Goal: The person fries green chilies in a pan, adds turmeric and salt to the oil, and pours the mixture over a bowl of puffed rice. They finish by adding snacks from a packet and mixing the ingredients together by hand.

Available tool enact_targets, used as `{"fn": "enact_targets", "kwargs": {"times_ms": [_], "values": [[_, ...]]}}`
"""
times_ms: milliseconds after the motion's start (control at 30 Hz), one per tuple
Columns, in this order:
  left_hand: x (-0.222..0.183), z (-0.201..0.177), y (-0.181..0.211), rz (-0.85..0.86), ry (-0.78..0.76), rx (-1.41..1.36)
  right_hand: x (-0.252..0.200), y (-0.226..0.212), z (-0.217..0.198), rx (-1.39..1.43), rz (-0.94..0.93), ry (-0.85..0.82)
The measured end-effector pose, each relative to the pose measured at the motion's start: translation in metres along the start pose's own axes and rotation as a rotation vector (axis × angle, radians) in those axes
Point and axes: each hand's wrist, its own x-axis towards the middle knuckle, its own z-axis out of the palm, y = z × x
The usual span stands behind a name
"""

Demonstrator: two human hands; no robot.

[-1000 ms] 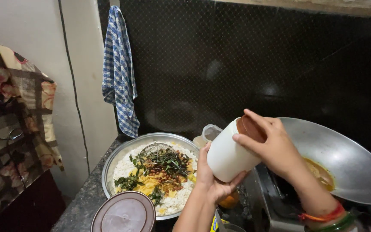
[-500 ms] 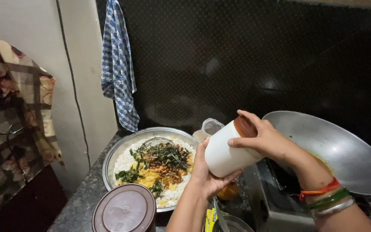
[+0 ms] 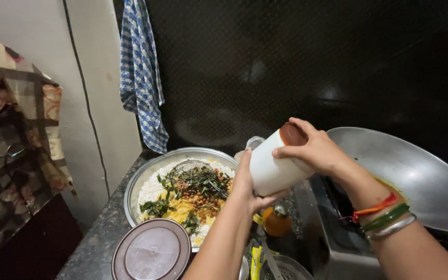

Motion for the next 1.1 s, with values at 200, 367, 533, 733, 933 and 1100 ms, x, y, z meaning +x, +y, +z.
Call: {"fn": "enact_targets", "kwargs": {"times_ms": [200,367,533,733,933,1100], "values": [[0.034,-0.006,0.006,-0.047,0.191,0.273,-0.015,-0.030,0.021,-0.349,0.231,0.064],[0.037,-0.009,0.024,-0.066,0.176,0.453,-0.008,-0.015,0.049,-0.484,0.313,0.041],[0.065,-0.040,0.029,-0.051,0.192,0.625,0.001,0.009,0.075,-0.580,0.384,-0.002],[0.082,-0.076,0.023,-0.026,0.210,0.780,0.016,0.030,0.091,-0.619,0.409,0.047],[0.088,-0.093,0.018,-0.031,0.233,0.741,0.019,0.069,0.117,-0.617,0.455,-0.014],[0.088,-0.098,0.024,0.042,0.076,0.500,0.019,0.101,0.138,-0.601,0.562,-0.066]]}}
